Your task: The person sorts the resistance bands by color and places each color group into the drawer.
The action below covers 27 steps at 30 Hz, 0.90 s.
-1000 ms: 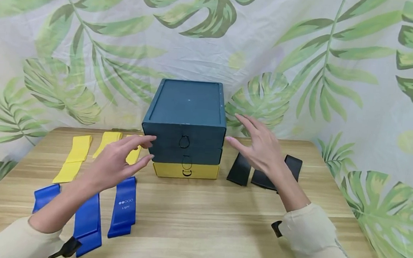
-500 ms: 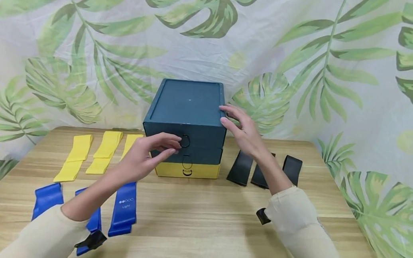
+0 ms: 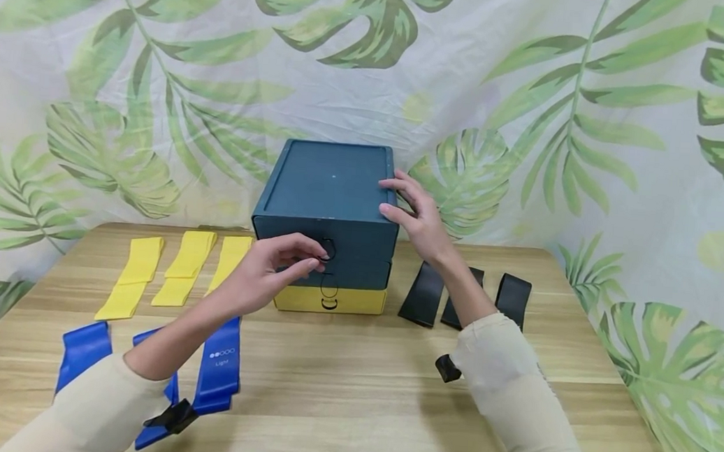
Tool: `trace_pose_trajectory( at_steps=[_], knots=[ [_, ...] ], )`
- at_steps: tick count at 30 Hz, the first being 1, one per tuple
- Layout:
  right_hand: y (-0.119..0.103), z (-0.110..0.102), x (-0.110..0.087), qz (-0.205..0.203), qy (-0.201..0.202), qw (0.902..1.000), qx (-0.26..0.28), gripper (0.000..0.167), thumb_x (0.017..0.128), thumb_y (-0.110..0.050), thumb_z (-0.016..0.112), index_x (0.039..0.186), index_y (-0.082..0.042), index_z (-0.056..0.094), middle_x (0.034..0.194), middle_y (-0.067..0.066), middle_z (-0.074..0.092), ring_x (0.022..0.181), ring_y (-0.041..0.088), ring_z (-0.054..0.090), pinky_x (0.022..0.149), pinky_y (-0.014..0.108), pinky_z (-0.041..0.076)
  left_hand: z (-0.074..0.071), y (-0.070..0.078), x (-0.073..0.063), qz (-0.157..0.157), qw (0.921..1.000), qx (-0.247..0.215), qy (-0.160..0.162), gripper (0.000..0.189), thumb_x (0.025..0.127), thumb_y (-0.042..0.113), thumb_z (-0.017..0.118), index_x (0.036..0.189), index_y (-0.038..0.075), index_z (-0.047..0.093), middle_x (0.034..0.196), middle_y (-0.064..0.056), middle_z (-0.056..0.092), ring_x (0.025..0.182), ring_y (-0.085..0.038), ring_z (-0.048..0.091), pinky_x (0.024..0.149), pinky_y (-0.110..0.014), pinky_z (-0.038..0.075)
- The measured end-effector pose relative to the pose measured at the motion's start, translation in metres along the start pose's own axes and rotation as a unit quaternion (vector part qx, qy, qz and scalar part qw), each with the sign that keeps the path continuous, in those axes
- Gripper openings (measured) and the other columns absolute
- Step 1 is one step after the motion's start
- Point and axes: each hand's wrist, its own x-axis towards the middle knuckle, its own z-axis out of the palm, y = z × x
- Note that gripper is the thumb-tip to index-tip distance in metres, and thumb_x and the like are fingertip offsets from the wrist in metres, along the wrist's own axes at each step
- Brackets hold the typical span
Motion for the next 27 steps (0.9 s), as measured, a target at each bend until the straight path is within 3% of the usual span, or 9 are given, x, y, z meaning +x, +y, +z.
trace_pose_trajectory(
  at_steps=[4,7,12,19,27],
  knots=[
    [0.006,0.003,0.001,0.003,0.009,0.9994,0.034,0.044,0.106,-0.014,0.049,0.143,0.008,0.05,0.17,0.013,0.024,0.156,0.033,0.024,0.122,0.057,0.026,0.003,-0.002,0.002,-0.015,0.9992,-0.036,-0.01,0.015,0.103,0.004,0.063,0.115,0.0,0.07,0.111,-0.019,0.072,0.097,-0.037,0.071,0.079,-0.032,0.058],
    [0.011,0.003,0.0,-0.003,0.007,0.9985,0.055,0.044,0.106,-0.014,0.046,0.143,0.009,0.048,0.171,0.011,0.023,0.157,0.035,0.021,0.121,0.06,0.027,0.004,-0.002,0.004,-0.03,0.9972,-0.066,-0.019,0.015,0.103,0.003,0.061,0.116,-0.002,0.069,0.113,-0.02,0.07,0.101,-0.039,0.071,0.083,-0.034,0.059],
    [0.014,0.003,-0.001,-0.017,0.003,0.9985,0.052,0.046,0.103,-0.015,0.047,0.144,0.008,0.046,0.171,0.012,0.022,0.156,0.039,0.021,0.12,0.063,0.026,0.005,-0.004,0.006,-0.037,0.9938,-0.1,-0.03,0.015,0.104,0.003,0.06,0.116,-0.003,0.067,0.116,-0.022,0.068,0.104,-0.041,0.07,0.088,-0.037,0.059],
    [0.013,0.001,0.002,-0.034,0.008,0.9991,0.023,0.043,0.101,-0.012,0.05,0.138,0.011,0.05,0.169,0.015,0.026,0.153,0.043,0.028,0.119,0.064,0.027,0.004,-0.005,0.006,-0.034,0.9913,-0.122,-0.035,0.015,0.104,0.001,0.058,0.115,-0.005,0.066,0.116,-0.026,0.068,0.105,-0.043,0.069,0.092,-0.041,0.058],
    [0.016,0.004,0.001,-0.028,0.01,0.9982,0.053,0.047,0.101,-0.012,0.049,0.141,0.012,0.047,0.17,0.014,0.022,0.154,0.041,0.024,0.118,0.065,0.028,0.004,-0.004,0.005,-0.044,0.9903,-0.127,-0.034,0.014,0.104,0.001,0.059,0.114,-0.005,0.067,0.114,-0.026,0.069,0.105,-0.044,0.069,0.097,-0.049,0.056]
  ],
)
